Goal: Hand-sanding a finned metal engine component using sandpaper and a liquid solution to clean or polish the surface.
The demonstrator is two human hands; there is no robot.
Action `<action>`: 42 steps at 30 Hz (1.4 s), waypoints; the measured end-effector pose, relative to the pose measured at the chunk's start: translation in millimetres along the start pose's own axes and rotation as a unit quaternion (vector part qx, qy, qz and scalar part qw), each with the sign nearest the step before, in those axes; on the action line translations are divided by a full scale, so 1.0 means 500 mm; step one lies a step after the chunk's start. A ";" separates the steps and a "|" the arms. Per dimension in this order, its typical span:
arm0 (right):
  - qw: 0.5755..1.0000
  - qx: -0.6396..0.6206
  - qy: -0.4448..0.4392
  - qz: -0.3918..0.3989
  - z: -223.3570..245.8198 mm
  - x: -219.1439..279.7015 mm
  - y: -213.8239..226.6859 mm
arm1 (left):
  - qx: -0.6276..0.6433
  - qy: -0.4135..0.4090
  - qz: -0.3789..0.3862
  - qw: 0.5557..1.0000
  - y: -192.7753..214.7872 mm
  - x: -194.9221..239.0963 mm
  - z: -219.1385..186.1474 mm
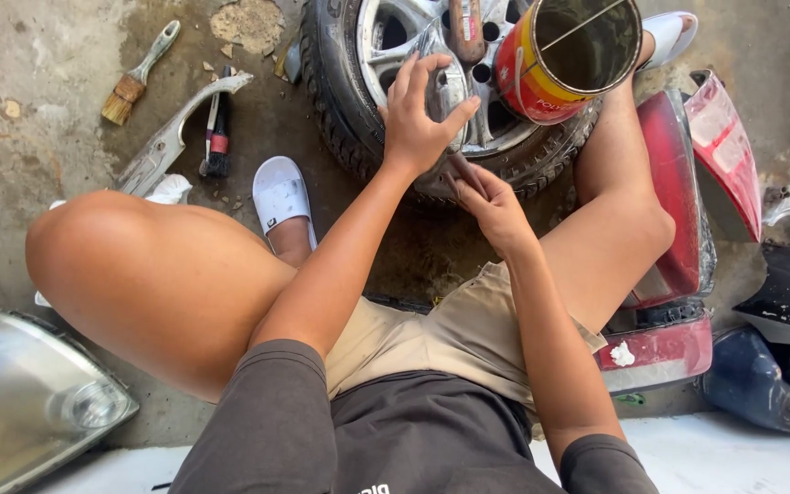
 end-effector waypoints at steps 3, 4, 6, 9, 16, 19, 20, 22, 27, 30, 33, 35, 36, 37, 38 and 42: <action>0.979 0.125 0.087 -0.138 0.036 -0.009 -0.012 | 0.011 -0.007 -0.013 1.000 -0.007 -0.016 0.004; 0.978 0.126 0.086 -0.139 0.039 0.008 -0.006 | 0.012 -0.007 -0.012 1.000 -0.004 0.000 0.000; 0.995 0.084 0.034 -0.042 0.043 0.007 -0.016 | 0.018 -0.001 -0.007 1.000 0.008 0.000 -0.009; 1.000 -0.005 0.004 0.004 -0.034 -0.003 0.013 | 0.007 0.019 -0.003 1.000 -0.003 -0.005 0.004; 0.977 0.137 0.125 -0.103 0.018 -0.021 0.012 | 0.016 0.005 -0.004 1.000 0.000 -0.013 0.009; 0.998 0.011 -0.006 0.065 -0.020 -0.007 0.006 | 0.039 0.030 0.001 0.999 0.007 -0.003 0.002; 0.998 0.012 0.031 0.054 -0.018 -0.010 0.006 | 0.031 0.028 0.000 0.999 0.004 -0.003 0.006; 0.997 0.012 0.067 0.044 -0.003 -0.006 -0.003 | 0.021 0.029 0.000 0.999 0.004 -0.003 0.011; 0.977 0.149 0.057 -0.139 0.006 -0.015 -0.006 | 0.018 0.025 0.007 0.999 0.000 -0.002 0.009; 0.975 0.136 0.069 -0.159 0.028 -0.031 -0.017 | 0.040 0.026 0.010 0.999 0.008 -0.003 0.009; 0.985 0.112 0.008 -0.132 0.021 -0.053 -0.006 | 0.048 0.015 0.006 0.999 0.010 -0.006 0.021; 0.988 0.106 -0.007 -0.116 0.028 -0.047 -0.001 | 0.045 0.013 0.006 0.999 0.005 -0.006 0.031; 0.989 0.098 -0.022 -0.105 0.028 -0.045 0.000 | 0.044 0.009 0.010 0.999 0.003 -0.005 0.036; 0.989 0.099 -0.025 -0.104 0.020 -0.041 0.002 | 0.044 0.013 0.010 0.999 0.005 -0.005 0.038; 0.993 0.082 -0.011 -0.089 0.015 -0.039 0.001 | 0.054 0.017 0.011 0.998 0.005 -0.005 0.040; 0.995 0.088 0.014 -0.052 -0.044 -0.030 0.029 | 0.062 0.013 0.013 0.998 0.005 -0.004 0.031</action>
Point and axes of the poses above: each hand's wrist, its own x-axis away from the middle knuckle, its own y-axis out of the back of the hand, z = x × y, the point moved 6 cm from there along -x, towards the middle knuckle, and after that the axes turned 10 degrees about x, right-handed, at the moved point
